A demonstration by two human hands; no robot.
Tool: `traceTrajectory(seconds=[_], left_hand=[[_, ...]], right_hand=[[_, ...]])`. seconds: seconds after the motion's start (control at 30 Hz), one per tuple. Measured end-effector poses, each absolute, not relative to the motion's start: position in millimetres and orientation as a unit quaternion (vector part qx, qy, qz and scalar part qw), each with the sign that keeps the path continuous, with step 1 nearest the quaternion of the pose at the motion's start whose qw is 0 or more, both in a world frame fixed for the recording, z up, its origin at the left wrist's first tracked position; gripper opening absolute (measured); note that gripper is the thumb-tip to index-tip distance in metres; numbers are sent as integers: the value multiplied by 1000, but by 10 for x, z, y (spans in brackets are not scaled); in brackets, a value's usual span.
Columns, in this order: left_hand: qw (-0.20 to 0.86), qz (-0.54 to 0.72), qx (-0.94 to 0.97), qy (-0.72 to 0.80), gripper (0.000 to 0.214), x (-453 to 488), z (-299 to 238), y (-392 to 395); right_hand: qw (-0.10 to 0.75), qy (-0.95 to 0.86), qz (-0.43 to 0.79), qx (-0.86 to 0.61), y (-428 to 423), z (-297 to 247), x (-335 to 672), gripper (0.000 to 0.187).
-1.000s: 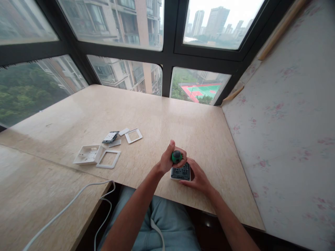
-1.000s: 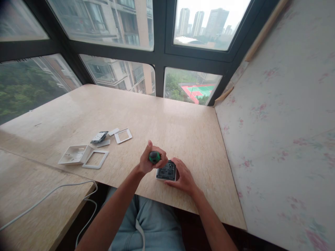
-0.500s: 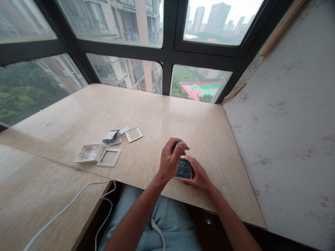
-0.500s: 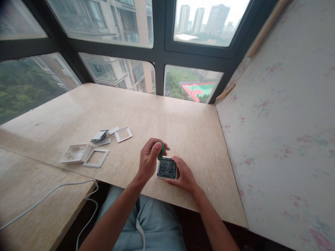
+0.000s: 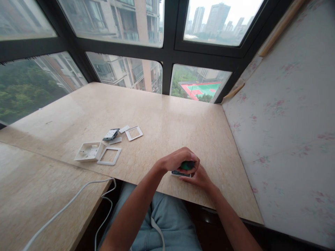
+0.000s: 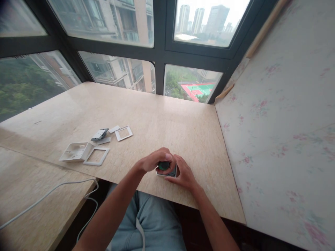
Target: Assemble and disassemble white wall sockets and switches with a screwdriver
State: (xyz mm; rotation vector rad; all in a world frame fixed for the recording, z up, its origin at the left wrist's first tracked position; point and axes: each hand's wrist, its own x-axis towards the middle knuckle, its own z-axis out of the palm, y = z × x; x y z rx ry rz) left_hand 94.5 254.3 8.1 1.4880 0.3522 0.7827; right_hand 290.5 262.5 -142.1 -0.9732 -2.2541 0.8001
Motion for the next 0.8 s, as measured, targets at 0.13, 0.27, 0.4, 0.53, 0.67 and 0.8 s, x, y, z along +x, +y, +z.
traceTrajectory(seconds=[0.13,0.27,0.4,0.53,0.67,0.8], left_hand=[[624,457,594,221,45,963,-50,2622],[538,651,465,267,34,1013,-233,2611],[395,743,433,323,27,1068,-290,2504],[337,762,399,384,21,1147,-258,2355],[420,745,421,303,27,1102,-227,2333],[617,571,507,188,37,876,-180,2517]], right_hand=[[266,-845,302,-353,2622,-1332,2881,73],[266,-848,291,-354,2618,-1347,2895,84],[271,-851,283,-351,2619,-1394,2909,85],[273,-852,278,-349,2619,-1397,2902,84],[276,-851,281,-348,2620,-1389,2895,85],[271,-848,291,-351,2622,-1375,2888,83]])
